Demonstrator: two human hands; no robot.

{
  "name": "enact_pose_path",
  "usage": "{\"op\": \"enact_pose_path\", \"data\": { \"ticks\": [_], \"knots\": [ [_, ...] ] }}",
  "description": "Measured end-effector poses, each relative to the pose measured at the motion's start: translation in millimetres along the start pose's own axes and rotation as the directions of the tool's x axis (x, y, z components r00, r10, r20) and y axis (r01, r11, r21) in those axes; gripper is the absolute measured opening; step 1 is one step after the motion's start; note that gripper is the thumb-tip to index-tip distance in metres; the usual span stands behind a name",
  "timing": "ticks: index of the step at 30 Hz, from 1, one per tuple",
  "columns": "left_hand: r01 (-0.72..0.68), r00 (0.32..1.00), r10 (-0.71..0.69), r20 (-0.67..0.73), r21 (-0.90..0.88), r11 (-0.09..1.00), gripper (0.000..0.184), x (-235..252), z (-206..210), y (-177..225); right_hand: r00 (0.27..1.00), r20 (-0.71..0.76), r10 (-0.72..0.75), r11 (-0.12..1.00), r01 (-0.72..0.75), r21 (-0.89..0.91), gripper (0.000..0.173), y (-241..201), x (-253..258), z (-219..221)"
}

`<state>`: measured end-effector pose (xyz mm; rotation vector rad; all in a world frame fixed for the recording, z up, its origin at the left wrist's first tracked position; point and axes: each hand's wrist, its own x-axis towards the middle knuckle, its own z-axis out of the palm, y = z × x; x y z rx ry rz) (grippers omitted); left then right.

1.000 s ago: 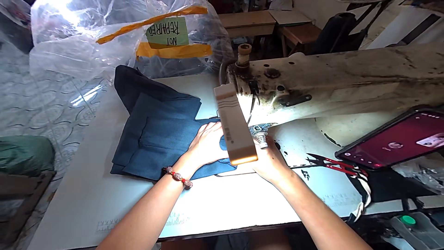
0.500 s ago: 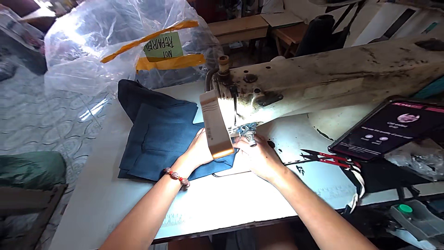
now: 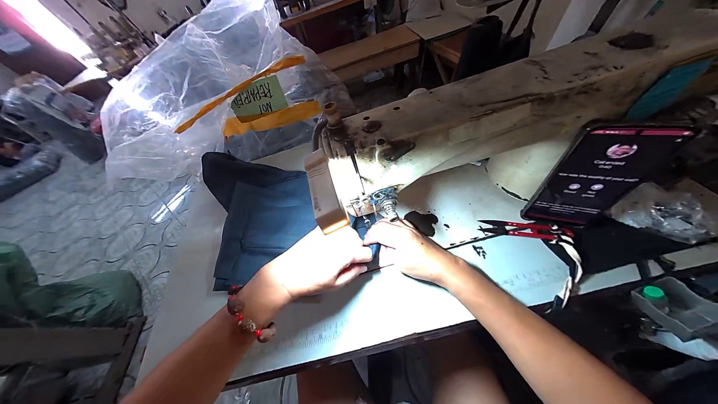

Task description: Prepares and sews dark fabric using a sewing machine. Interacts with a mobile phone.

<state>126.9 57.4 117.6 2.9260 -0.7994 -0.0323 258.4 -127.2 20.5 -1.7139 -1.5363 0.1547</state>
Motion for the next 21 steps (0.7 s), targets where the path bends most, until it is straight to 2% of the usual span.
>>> {"op": "enact_pose_path", "data": {
  "ticks": [2, 4, 6, 8, 10, 14, 17, 19, 21],
  "knots": [
    [0.005, 1.0, -0.005, 0.016, -0.001, 1.0, 0.028, -1.2, -7.4, -2.3, 0.999, -0.023, -0.046, 0.998, 0.047, 0.039, 0.034, 1.4, 1.1, 3.4],
    [0.04, 0.999, -0.04, -0.026, 0.004, 0.999, 0.03, -1.4, -13.3, -11.6, 0.999, -0.01, -0.052, 0.998, 0.052, 0.035, 0.032, 0.6, 1.4, 1.9],
    [0.134, 0.991, -0.134, -0.017, 0.013, 0.991, 0.031, -2.4, -17.3, -17.8, 1.0, 0.004, -0.019, 0.999, 0.019, 0.042, 0.03, -1.4, -0.2, -0.5],
    [0.23, 0.973, -0.231, 0.005, 0.06, 0.971, 0.043, -3.9, -17.2, -20.7, 0.999, 0.023, 0.042, 0.998, -0.043, 0.054, 0.032, -3.2, -1.3, -1.3],
    [0.288, 0.957, -0.291, 0.001, 0.131, 0.949, 0.042, -2.3, -15.2, -17.7, 0.993, 0.051, 0.104, 0.992, -0.107, 0.073, 0.033, -3.8, -0.7, -1.7],
    [0.225, 0.974, -0.218, -0.061, 0.172, 0.959, 0.021, 0.4, -10.2, -17.1, 0.995, 0.044, 0.089, 0.993, -0.092, 0.074, 0.031, -3.5, -0.4, -0.4],
    [0.143, 0.989, -0.137, -0.062, 0.112, 0.983, 0.022, 4.3, -6.9, -11.3, 0.999, 0.038, 0.036, 0.997, -0.039, 0.073, 0.024, 0.3, -1.2, -1.2],
    [0.065, 0.997, -0.062, -0.052, 0.048, 0.997, 0.024, 7.6, 2.5, -3.5, 0.998, 0.032, -0.059, 0.994, 0.056, 0.091, 0.022, 4.5, -3.6, -2.1],
    [0.023, 0.999, -0.023, -0.044, 0.006, 1.0, 0.026, 8.9, 21.5, 6.7, 0.988, 0.093, -0.125, 0.989, 0.117, 0.086, 0.025, 2.8, -8.9, -6.8]
  ]
}}
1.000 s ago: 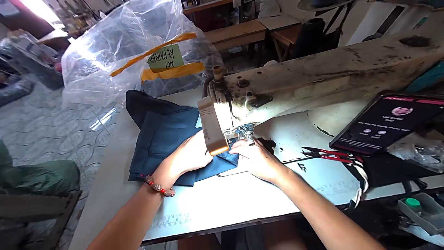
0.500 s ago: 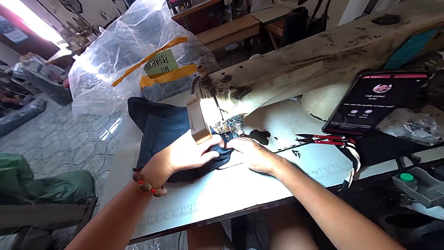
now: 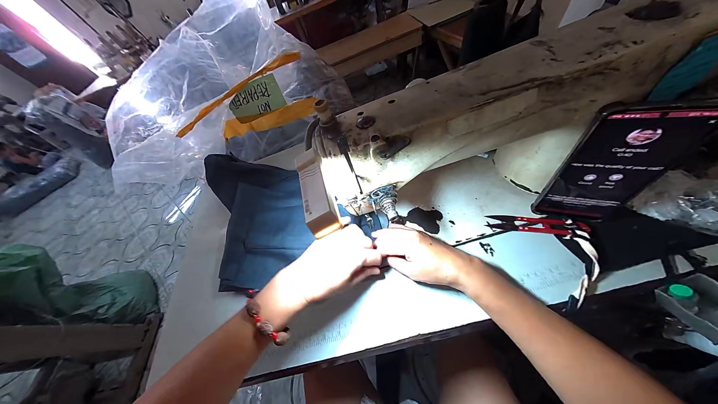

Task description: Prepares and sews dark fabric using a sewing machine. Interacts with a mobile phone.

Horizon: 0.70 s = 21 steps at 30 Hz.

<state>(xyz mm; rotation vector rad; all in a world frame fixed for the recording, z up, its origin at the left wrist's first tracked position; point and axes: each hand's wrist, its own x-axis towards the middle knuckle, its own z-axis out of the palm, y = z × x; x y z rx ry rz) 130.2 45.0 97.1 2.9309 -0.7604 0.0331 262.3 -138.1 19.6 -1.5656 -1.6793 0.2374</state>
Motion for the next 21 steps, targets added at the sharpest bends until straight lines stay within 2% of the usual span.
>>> {"op": "enact_pose_path", "data": {
  "ticks": [2, 5, 8, 12, 18, 21],
  "knots": [
    [-0.018, 0.999, 0.017, -0.029, -0.02, 1.0, 0.028, -1.2, 19.4, 5.4, 0.999, 0.029, -0.031, 0.998, 0.032, -0.048, 0.025, -4.3, -7.7, 0.2],
    [-0.021, 0.989, 0.011, -0.15, -0.061, 0.998, 0.035, -6.9, 34.1, -4.0, 0.998, -0.023, -0.063, 0.994, 0.061, -0.087, 0.022, -5.9, -17.5, 2.8],
    [0.154, 0.965, -0.175, -0.195, -0.116, 0.981, 0.052, -25.2, 53.6, -14.9, 0.997, -0.044, -0.057, 0.992, 0.052, -0.112, 0.023, -6.5, -22.6, 5.2],
    [0.213, 0.92, -0.254, -0.299, -0.163, 0.963, 0.049, -33.8, 72.6, -14.8, 0.995, -0.063, -0.072, 0.99, 0.063, -0.128, 0.023, -6.7, -21.8, 7.4],
    [0.199, 0.912, -0.254, -0.323, -0.193, 0.961, 0.043, -33.3, 72.8, -19.3, 0.987, -0.114, -0.113, 0.97, 0.084, -0.228, 0.021, -7.4, -22.3, 6.7],
    [0.204, 0.919, -0.252, -0.303, -0.181, 0.962, 0.046, -34.5, 73.1, -20.1, 0.987, -0.1, -0.127, 0.967, 0.1, -0.236, 0.022, -6.9, -22.0, 7.7]
  ]
}}
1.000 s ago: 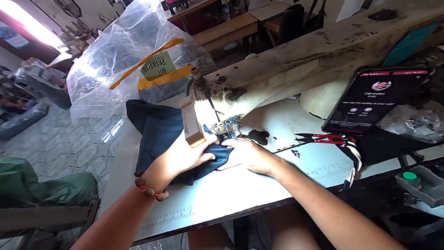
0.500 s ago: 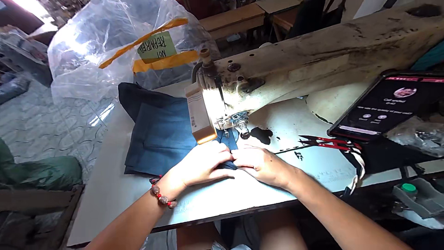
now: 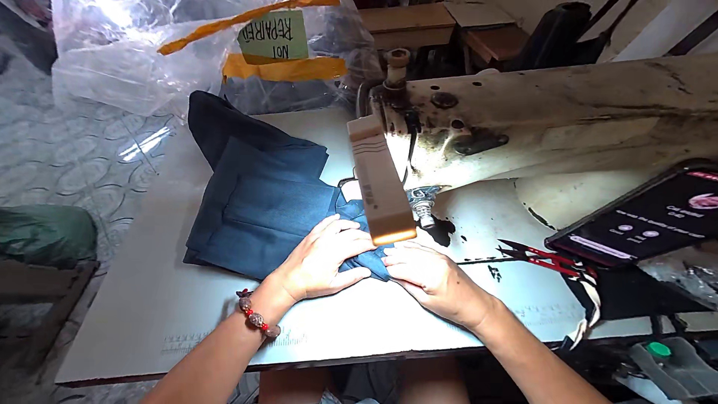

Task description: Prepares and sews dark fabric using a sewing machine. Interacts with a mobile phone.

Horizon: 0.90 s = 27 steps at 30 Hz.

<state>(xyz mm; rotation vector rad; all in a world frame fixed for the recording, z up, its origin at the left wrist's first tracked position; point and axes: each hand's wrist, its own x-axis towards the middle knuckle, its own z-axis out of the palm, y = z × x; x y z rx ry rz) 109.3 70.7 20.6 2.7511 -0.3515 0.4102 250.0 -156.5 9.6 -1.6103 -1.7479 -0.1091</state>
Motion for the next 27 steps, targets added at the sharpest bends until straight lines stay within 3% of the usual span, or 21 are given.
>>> {"op": "enact_pose_path", "data": {
  "ticks": [27],
  "knots": [
    [0.0, 0.999, 0.0, 0.034, -0.005, 1.0, 0.047, 5.3, -0.7, -10.4, 0.999, 0.02, -0.027, 1.0, 0.027, -0.014, 0.02, 4.1, 12.6, -5.3]
  ]
}}
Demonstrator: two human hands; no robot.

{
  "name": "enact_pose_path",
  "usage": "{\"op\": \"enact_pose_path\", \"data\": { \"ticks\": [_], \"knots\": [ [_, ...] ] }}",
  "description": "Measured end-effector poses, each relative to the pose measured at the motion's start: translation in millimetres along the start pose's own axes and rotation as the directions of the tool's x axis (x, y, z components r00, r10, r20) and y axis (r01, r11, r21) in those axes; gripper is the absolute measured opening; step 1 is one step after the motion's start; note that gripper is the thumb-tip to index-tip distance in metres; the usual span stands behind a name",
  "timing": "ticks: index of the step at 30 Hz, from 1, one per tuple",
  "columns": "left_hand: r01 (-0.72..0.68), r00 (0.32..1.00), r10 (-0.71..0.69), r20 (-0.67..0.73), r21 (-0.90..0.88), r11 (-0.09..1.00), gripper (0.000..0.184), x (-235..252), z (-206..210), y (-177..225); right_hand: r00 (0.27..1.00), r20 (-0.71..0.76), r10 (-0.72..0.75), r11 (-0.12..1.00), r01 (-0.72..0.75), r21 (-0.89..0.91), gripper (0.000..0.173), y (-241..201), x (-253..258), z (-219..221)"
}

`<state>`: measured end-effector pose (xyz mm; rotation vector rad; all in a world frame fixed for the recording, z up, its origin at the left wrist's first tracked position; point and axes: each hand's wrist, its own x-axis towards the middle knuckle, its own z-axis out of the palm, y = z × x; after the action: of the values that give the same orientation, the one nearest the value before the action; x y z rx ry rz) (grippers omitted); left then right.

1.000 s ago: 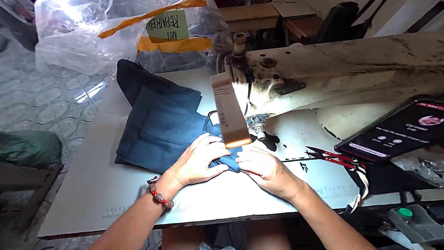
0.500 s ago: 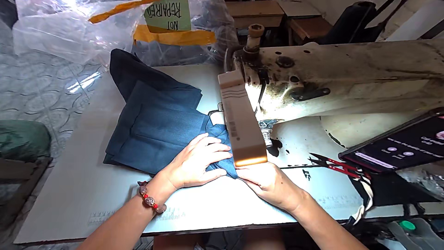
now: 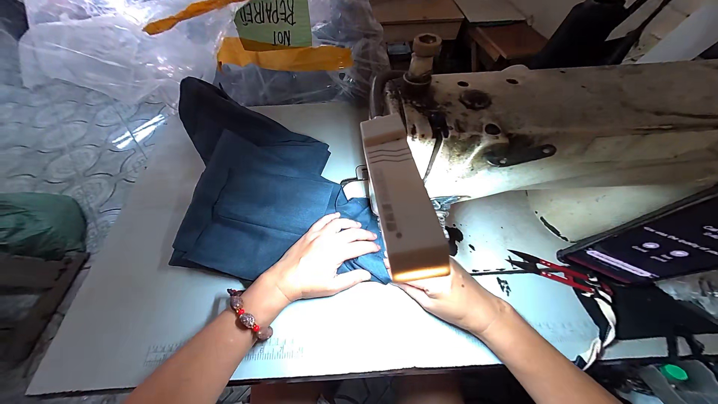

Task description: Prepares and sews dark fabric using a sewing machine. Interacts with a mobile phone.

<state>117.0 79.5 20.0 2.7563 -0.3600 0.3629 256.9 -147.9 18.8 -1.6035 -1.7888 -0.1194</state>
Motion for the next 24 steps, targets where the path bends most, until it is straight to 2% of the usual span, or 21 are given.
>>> {"op": "enact_pose_path", "data": {
  "ticks": [7, 11, 14, 16, 18, 20, 24],
  "knots": [
    [0.022, 0.998, -0.018, -0.055, 0.076, 0.997, 0.039, 24.9, -12.2, -16.6, 0.994, -0.033, 0.101, 0.993, -0.099, 0.06, 0.019, 18.9, 17.6, 2.1],
    [-0.1, 0.995, 0.099, 0.016, 0.203, 0.974, 0.032, 39.7, -47.0, -20.3, 0.988, -0.043, 0.15, 0.985, -0.146, 0.091, 0.019, 22.0, 17.0, 5.2],
    [-0.141, 0.969, 0.098, 0.227, 0.183, 0.973, 0.026, 41.7, -99.2, 25.2, 0.988, -0.007, 0.154, 0.981, -0.152, 0.124, 0.018, 25.0, 16.8, 5.6],
    [-0.206, 0.948, 0.141, 0.286, 0.209, 0.956, 0.022, 47.0, -99.2, 36.7, 0.989, 0.003, 0.15, 0.977, -0.148, 0.153, 0.019, 22.0, 19.6, 4.6],
    [-0.24, 0.938, 0.152, 0.312, 0.267, 0.933, 0.027, 49.1, -97.1, 32.4, 0.988, -0.01, 0.157, 0.968, -0.152, 0.201, 0.02, 15.7, 19.9, 7.7],
    [-0.216, 0.946, 0.123, 0.301, 0.298, 0.93, 0.031, 52.2, -99.9, 27.0, 0.981, -0.001, 0.196, 0.957, -0.19, 0.221, 0.02, 11.5, 18.9, 9.5],
    [-0.068, 0.966, -0.028, 0.257, 0.357, 0.932, 0.036, 49.1, -91.8, 27.2, 0.97, 0.02, 0.243, 0.94, -0.24, 0.242, 0.022, 12.3, 18.8, 9.5]
  ]
}}
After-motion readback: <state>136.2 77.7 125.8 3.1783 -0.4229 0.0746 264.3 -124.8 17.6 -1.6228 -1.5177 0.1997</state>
